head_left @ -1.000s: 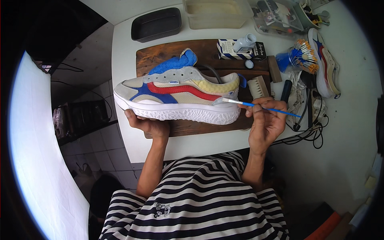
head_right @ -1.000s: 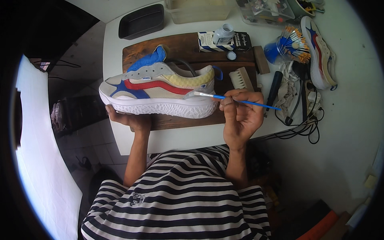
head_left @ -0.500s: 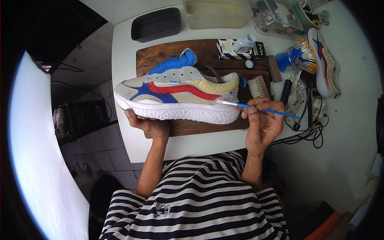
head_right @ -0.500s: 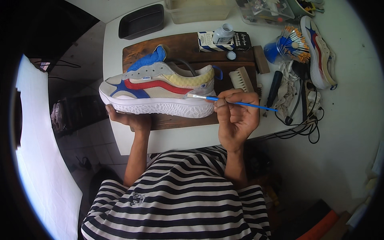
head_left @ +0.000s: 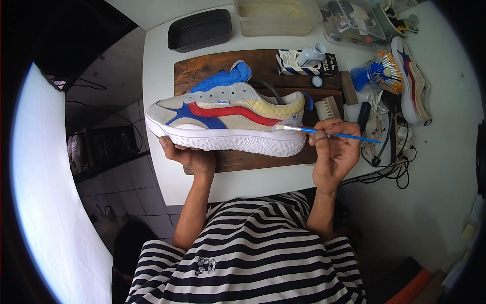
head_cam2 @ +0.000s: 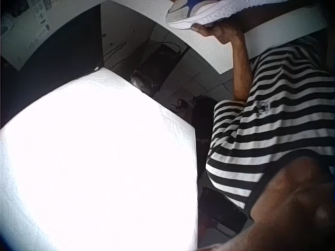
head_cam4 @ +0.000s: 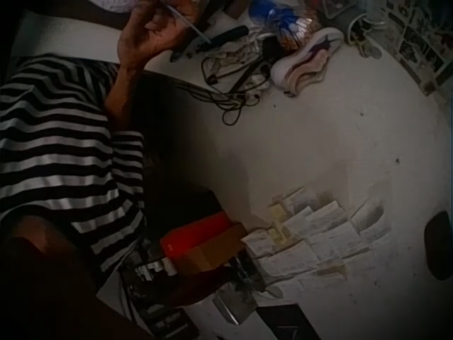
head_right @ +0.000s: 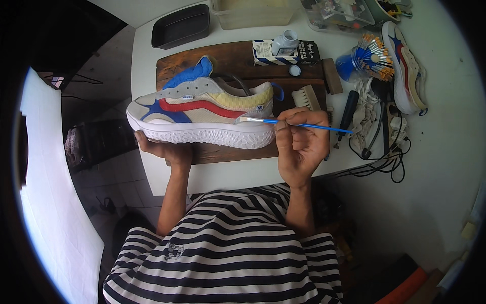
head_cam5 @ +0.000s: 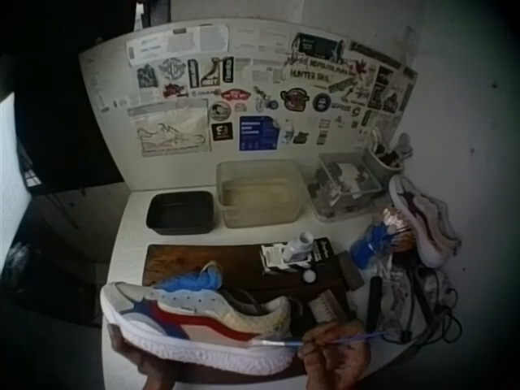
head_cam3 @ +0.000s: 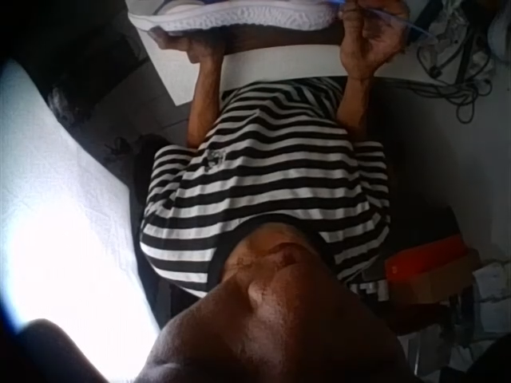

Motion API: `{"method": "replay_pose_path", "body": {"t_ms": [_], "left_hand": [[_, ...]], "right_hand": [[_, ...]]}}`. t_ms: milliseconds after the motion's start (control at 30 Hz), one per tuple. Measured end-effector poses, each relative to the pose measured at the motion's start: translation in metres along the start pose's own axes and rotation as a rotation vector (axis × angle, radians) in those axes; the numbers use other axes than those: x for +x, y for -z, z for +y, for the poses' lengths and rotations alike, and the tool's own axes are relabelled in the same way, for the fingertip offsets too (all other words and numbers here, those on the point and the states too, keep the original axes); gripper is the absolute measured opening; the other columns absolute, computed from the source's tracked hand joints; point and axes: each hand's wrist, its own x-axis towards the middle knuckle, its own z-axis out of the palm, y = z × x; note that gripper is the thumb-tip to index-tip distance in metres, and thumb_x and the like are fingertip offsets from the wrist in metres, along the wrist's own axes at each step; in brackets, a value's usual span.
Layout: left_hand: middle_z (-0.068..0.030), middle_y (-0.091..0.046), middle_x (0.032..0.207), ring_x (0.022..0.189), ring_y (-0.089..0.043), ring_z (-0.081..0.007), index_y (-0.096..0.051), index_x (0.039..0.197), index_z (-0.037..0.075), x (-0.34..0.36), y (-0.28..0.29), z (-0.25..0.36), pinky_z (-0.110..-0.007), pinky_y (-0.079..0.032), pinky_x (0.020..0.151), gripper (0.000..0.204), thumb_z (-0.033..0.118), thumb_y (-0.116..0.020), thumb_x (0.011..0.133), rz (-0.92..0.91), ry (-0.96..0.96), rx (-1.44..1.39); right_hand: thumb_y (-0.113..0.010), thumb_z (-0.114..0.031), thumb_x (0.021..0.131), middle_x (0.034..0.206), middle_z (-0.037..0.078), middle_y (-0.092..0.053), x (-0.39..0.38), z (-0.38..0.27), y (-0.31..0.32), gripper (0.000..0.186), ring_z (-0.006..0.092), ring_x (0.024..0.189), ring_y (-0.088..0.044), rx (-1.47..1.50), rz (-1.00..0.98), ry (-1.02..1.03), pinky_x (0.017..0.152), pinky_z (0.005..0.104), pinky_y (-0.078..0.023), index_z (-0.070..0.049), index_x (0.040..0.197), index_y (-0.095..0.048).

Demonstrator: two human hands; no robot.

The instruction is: Applying a liquid substance with a small brush to the midsole and heel of a sneaker for customization or repair.

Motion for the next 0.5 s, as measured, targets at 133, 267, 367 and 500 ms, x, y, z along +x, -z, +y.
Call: {"method": "replay_pose_path", "body": {"t_ms": [133, 267, 367, 500], "left_hand": [[-0.0113, -0.055, 0.124, 0.118, -0.056, -0.0223, -0.042, 0.137, 0.008, 0.000, -0.002, 0.001, -0.041, -0.044, 0.103, 0.074, 0.068, -0.033, 0.095, 0.020, -0.001, 0.006], [-0.0113, -0.055, 0.124, 0.118, -0.056, -0.0222, -0.042, 0.137, 0.008, 0.001, 0.004, -0.001, -0.042, -0.044, 0.102, 0.074, 0.068, -0.033, 0.095, -0.004, 0.009, 0.001], [-0.0109, -0.055, 0.123, 0.117, -0.056, -0.0220, -0.042, 0.136, 0.009, -0.001, -0.006, 0.001, -0.042, -0.045, 0.102, 0.073, 0.068, -0.032, 0.095, 0.017, -0.009, -0.008], [-0.0109, -0.055, 0.123, 0.117, -0.056, -0.0225, -0.042, 0.137, 0.009, 0.000, -0.001, -0.001, -0.042, -0.044, 0.102, 0.073, 0.068, -0.032, 0.095, 0.023, 0.009, -0.015]], "right_hand": [[-0.059, 0.009, 0.093, 0.098, 0.017, -0.059, 0.001, -0.004, -0.007, 0.022, 0.0104, 0.079, -0.057, 0.026, 0.012, 0.010, 0.074, 0.0232, -0.052, 0.002, 0.107, -0.044], [-0.058, 0.009, 0.093, 0.098, 0.017, -0.059, -0.002, -0.001, -0.004, 0.022, 0.0107, 0.080, -0.058, 0.030, -0.041, -0.009, 0.076, 0.0239, -0.053, 0.002, 0.107, -0.044], [-0.059, 0.008, 0.092, 0.098, 0.017, -0.059, 0.001, -0.002, -0.003, 0.022, 0.0106, 0.079, -0.057, -0.018, 0.022, 0.005, 0.075, 0.0237, -0.052, 0.002, 0.107, -0.044], [-0.060, 0.008, 0.092, 0.097, 0.017, -0.060, 0.000, -0.002, -0.007, 0.022, 0.0100, 0.077, -0.056, 0.000, -0.012, 0.037, 0.071, 0.0229, -0.051, 0.002, 0.107, -0.044]]}}
